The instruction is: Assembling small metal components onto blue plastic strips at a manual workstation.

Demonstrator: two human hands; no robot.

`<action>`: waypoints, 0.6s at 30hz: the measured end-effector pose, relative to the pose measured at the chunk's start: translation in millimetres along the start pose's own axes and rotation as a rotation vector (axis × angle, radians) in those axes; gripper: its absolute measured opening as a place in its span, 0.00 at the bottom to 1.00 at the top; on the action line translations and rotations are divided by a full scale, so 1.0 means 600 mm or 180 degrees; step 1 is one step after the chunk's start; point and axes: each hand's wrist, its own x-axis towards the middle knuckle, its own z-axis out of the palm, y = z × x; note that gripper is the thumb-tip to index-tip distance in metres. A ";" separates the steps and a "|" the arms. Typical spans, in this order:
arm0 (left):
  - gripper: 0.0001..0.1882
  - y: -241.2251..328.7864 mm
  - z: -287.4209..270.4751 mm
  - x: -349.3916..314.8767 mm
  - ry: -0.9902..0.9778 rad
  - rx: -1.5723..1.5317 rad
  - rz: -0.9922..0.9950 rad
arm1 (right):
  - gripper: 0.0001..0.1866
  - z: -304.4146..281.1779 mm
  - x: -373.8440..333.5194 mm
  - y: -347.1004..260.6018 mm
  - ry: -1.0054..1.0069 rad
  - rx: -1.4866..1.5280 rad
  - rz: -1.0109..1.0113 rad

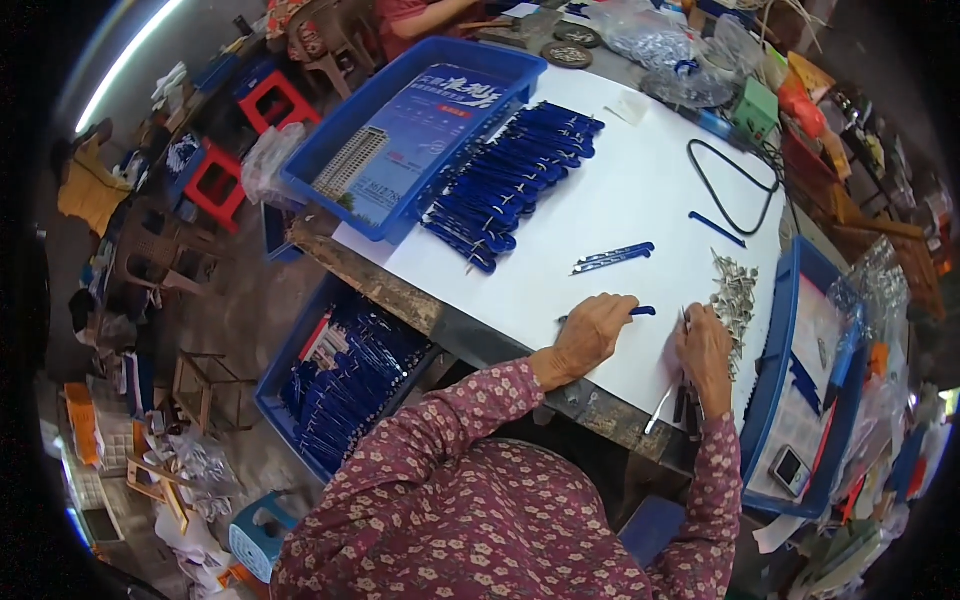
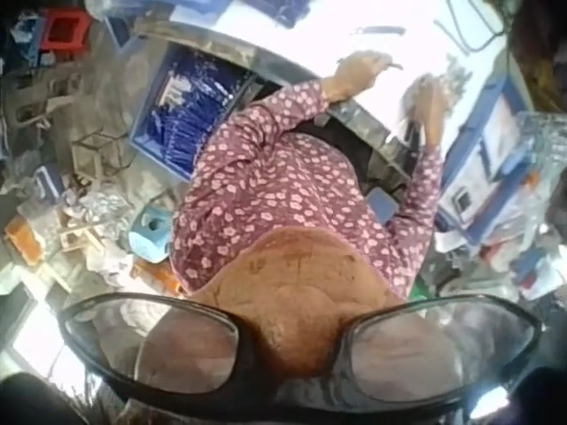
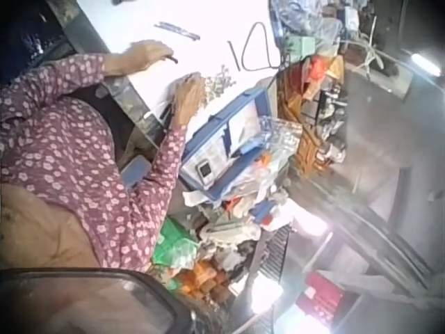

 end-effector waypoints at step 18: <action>0.08 0.054 -0.126 -0.010 -0.0604 -0.4027 -0.2847 | 0.15 -0.095 -0.086 -0.179 -0.0938 0.4413 0.1973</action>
